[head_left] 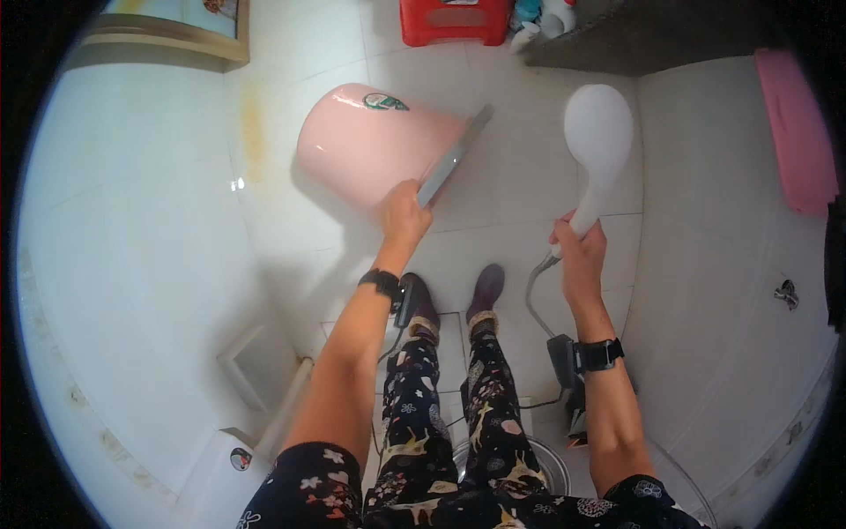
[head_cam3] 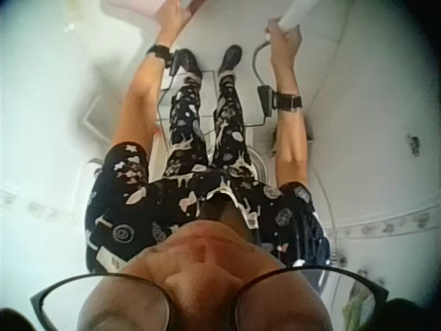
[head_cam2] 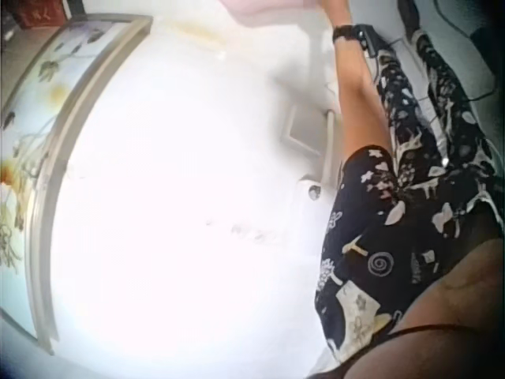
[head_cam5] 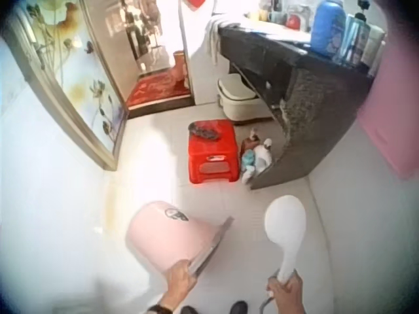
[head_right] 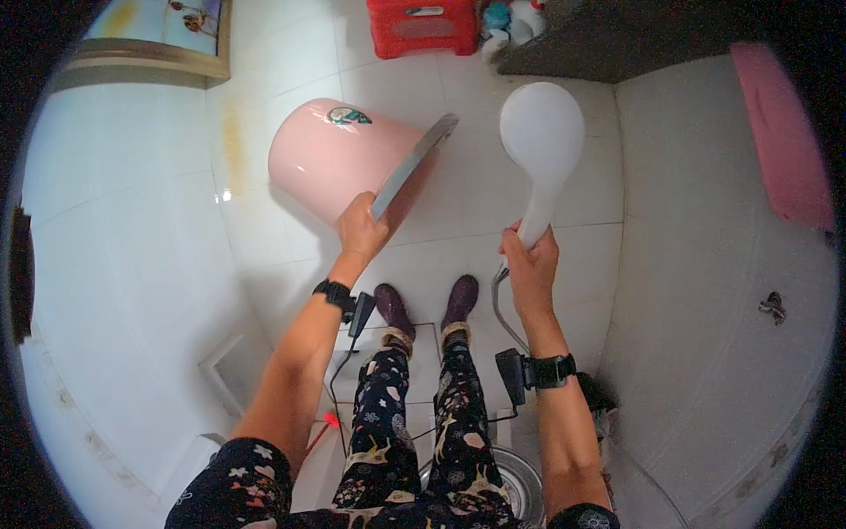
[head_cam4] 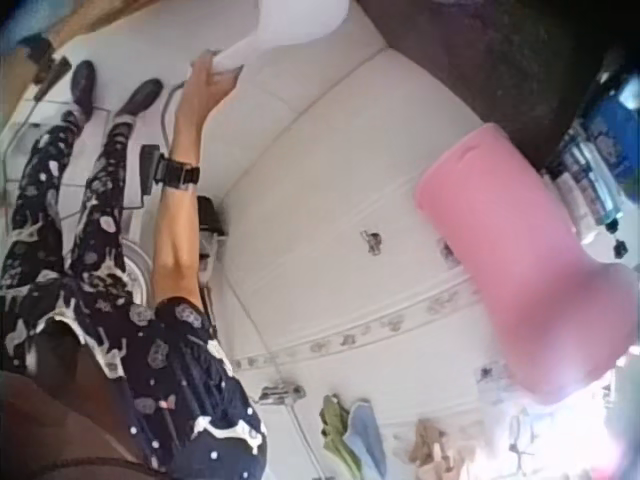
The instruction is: Scrubbing and rinsing a pink plastic bucket in a bathroom environment.
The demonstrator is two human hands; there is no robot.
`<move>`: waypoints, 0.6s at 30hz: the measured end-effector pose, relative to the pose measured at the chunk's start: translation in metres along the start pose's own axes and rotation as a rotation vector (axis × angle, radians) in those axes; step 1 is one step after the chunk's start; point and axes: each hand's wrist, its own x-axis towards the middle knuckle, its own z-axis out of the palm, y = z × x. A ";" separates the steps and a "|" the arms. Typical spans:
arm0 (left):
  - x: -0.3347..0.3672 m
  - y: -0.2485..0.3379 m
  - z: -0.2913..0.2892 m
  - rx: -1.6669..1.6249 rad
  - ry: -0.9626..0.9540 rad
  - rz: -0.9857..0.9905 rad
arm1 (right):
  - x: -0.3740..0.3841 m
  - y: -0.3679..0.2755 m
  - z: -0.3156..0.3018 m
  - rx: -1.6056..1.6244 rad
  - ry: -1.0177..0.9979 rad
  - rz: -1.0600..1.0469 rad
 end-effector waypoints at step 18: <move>-0.006 0.017 0.014 0.083 -0.212 -0.109 | 0.011 -0.020 0.004 -0.166 -0.315 0.030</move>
